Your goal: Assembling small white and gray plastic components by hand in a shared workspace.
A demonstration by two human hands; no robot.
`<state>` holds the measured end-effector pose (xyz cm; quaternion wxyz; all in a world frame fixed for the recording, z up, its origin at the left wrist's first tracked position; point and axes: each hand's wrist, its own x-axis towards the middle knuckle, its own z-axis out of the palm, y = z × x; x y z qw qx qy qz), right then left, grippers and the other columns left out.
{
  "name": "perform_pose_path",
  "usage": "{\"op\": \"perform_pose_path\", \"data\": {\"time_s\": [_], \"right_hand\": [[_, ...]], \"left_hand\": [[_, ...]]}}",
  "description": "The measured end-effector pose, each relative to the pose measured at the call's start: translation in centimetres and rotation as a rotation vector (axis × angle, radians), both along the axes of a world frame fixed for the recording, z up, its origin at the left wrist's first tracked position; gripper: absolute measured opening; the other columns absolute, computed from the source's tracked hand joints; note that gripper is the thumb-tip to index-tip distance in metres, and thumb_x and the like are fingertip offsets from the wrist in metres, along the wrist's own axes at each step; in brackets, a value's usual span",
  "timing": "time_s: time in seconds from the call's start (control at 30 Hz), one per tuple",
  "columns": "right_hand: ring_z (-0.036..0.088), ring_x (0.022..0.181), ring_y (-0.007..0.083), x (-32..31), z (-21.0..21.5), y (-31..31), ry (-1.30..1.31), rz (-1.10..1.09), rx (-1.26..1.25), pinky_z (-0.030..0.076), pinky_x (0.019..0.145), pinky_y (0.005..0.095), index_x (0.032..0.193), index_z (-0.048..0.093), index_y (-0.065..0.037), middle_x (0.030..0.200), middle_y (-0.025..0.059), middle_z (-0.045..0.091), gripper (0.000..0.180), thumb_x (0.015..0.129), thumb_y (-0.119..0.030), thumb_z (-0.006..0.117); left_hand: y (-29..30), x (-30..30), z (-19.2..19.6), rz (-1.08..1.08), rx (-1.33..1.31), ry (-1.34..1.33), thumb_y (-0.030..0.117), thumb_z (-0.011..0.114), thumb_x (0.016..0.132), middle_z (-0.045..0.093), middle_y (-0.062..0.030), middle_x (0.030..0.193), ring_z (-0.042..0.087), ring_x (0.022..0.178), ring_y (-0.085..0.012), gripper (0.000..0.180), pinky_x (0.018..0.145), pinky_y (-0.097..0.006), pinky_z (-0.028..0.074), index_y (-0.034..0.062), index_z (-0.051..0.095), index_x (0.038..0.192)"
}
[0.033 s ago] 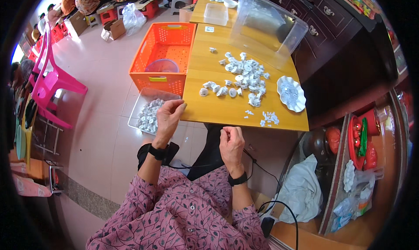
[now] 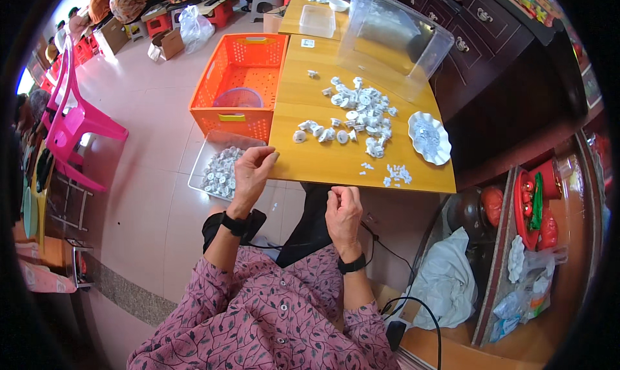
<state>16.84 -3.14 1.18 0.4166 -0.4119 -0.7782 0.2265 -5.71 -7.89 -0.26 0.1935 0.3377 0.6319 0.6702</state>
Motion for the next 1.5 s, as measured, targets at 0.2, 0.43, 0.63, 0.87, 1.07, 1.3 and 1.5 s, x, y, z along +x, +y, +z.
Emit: {"op": "perform_pose_path", "data": {"time_s": [0.2, 0.43, 0.63, 0.87, 1.07, 1.3, 1.5], "right_hand": [[0.062, 0.084, 0.0352, 2.3, -0.4, 2.4, -0.113, -0.138, 0.145, 0.051, 0.074, 0.0423, 0.093, 0.062, 0.002, 0.094, 0.0172, 0.060, 0.008, 0.085, 0.002, 0.064], [0.060, 0.095, 0.0375, 3.9, -1.2, 3.5, -0.267, -0.253, 0.123, 0.049, 0.081, 0.0474, 0.101, 0.063, -0.003, 0.104, 0.0153, 0.060, 0.016, 0.086, -0.007, 0.065], [0.055, 0.107, 0.0329, 3.7, -0.9, 4.1, -0.423, -0.278, 0.225, 0.045, 0.089, 0.0471, 0.116, 0.064, -0.002, 0.110, 0.0125, 0.057, 0.030, 0.087, -0.005, 0.063], [0.053, 0.109, 0.0320, 2.9, -0.2, 4.4, -0.618, -0.229, 0.293, 0.043, 0.088, 0.0445, 0.123, 0.062, -0.001, 0.119, 0.0123, 0.057, 0.037, 0.086, -0.004, 0.059], [0.055, 0.104, 0.0292, 3.1, -0.9, 4.5, -0.599, -0.203, 0.352, 0.043, 0.085, 0.0428, 0.115, 0.066, -0.002, 0.114, 0.0090, 0.060, 0.030, 0.085, -0.005, 0.062], [0.059, 0.094, 0.0297, 3.3, -1.2, 4.8, -0.502, -0.157, 0.437, 0.044, 0.081, 0.0420, 0.095, 0.067, -0.003, 0.098, 0.0088, 0.064, 0.010, 0.086, -0.004, 0.063], [0.060, 0.090, 0.0299, 2.2, -0.3, 3.8, -0.442, -0.175, 0.397, 0.046, 0.078, 0.0428, 0.091, 0.059, -0.003, 0.093, 0.0112, 0.061, 0.007, 0.086, -0.004, 0.064]], "left_hand": [[4.5, 1.6, 1.9, -0.061, -0.088, 0.358, 0.010, 0.072, 0.083, 0.064, -0.0180, 0.104, 0.066, 0.086, -0.0324, 0.028, 0.076, -0.040, 0.055, 0.0003, 0.069, 0.109], [7.6, 1.5, 0.9, -0.064, -0.175, 0.661, 0.007, 0.069, 0.082, 0.063, -0.0184, 0.108, 0.060, 0.105, -0.0357, 0.031, 0.093, -0.043, 0.048, 0.0034, 0.070, 0.112], [7.0, 2.3, 0.6, -0.091, -0.227, 0.714, 0.005, 0.069, 0.079, 0.063, -0.0146, 0.098, 0.058, 0.100, -0.0355, 0.028, 0.086, -0.044, 0.048, 0.0053, 0.071, 0.107], [4.7, 3.3, 0.5, -0.104, -0.149, 0.649, 0.005, 0.070, 0.078, 0.063, -0.0167, 0.092, 0.060, 0.095, -0.0356, 0.019, 0.083, -0.044, 0.048, -0.0002, 0.072, 0.097], [2.8, 4.0, 0.9, -0.145, -0.065, 0.406, 0.008, 0.073, 0.082, 0.063, -0.0134, 0.088, 0.063, 0.079, -0.0274, 0.018, 0.071, -0.038, 0.051, -0.0023, 0.072, 0.097], [1.3, 4.6, 1.1, -0.322, 0.013, -0.376, 0.015, 0.072, 0.093, 0.070, -0.0061, 0.088, 0.066, 0.074, -0.0127, 0.021, 0.065, -0.026, 0.054, -0.0021, 0.071, 0.105], [0.3, 4.4, 1.3, -0.453, 0.025, -0.674, 0.017, 0.069, 0.096, 0.071, -0.0072, 0.092, 0.068, 0.077, -0.0122, 0.023, 0.066, -0.023, 0.056, -0.0006, 0.069, 0.111]]}}
